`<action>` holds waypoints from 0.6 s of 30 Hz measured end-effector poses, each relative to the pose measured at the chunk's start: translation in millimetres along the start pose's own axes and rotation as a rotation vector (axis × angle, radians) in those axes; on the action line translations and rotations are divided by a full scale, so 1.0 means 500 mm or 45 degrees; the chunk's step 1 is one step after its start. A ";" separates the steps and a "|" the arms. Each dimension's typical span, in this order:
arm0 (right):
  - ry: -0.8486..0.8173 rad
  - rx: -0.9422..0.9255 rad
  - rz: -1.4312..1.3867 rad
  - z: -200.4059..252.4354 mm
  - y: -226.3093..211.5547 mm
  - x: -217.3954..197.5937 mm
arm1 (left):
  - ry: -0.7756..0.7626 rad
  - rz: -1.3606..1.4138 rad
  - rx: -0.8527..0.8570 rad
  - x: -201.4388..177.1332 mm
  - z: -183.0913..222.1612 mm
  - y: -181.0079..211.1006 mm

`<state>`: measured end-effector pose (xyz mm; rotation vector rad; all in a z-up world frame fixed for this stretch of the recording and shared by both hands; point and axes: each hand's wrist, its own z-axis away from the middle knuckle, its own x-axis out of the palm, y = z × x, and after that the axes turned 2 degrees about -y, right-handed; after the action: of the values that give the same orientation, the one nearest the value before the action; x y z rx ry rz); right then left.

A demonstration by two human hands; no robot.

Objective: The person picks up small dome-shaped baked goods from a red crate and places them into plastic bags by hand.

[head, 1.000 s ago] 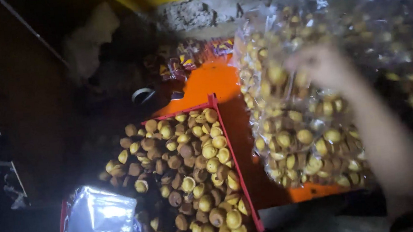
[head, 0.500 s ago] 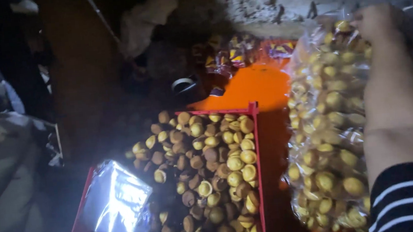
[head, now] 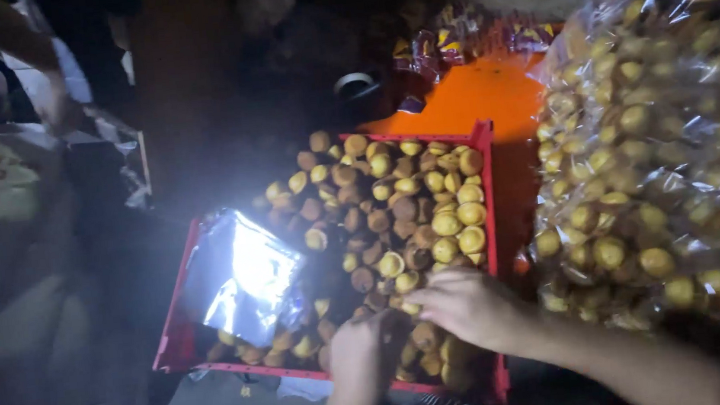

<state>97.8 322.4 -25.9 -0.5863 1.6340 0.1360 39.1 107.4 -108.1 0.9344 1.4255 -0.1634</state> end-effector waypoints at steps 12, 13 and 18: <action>0.449 0.798 -1.547 0.003 -0.205 0.189 | 0.276 0.546 0.564 -0.106 0.108 -0.096; 0.493 0.800 -1.572 -0.007 -0.192 0.200 | -0.012 0.718 0.467 -0.122 0.122 -0.095; 0.465 0.700 -0.965 -0.024 -0.201 0.199 | -0.576 0.828 0.540 -0.177 0.172 -0.146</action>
<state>128.1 201.7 -94.2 -0.7812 1.5856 -0.9929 42.5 -31.8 -74.1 1.5518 0.6291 -0.1757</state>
